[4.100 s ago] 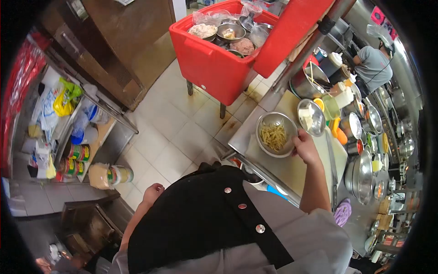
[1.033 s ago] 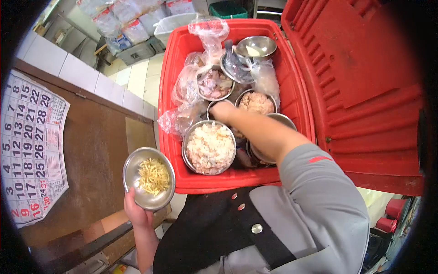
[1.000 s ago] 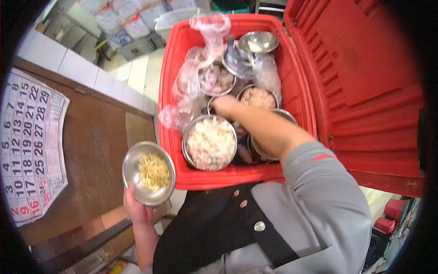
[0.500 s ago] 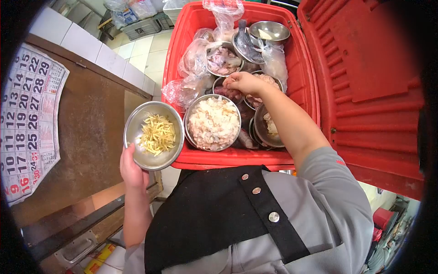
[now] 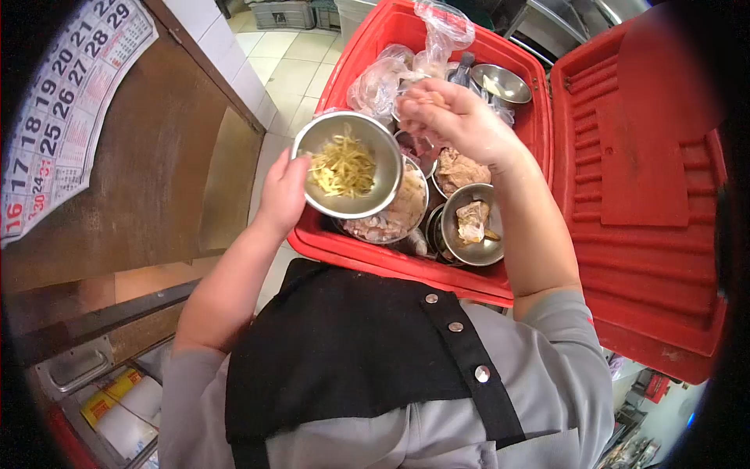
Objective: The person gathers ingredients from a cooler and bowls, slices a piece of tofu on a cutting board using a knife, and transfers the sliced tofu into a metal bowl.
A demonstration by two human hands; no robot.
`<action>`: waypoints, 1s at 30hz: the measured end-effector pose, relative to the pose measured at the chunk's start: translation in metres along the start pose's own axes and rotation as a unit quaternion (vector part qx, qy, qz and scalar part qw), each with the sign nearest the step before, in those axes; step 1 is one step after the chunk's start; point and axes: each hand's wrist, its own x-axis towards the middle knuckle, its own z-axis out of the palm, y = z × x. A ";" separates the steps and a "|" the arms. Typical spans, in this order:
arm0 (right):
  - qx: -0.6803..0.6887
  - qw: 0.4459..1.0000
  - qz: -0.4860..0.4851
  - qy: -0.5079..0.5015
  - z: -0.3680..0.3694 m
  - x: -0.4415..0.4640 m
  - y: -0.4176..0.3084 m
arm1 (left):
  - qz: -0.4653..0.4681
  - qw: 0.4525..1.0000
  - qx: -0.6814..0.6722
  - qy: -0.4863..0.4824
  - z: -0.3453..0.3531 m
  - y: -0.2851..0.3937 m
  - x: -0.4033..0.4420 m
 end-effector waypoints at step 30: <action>-0.409 0.898 -0.108 -0.117 0.056 -0.008 -0.011 | 0.029 0.998 -0.022 -0.052 0.020 -0.008 -0.003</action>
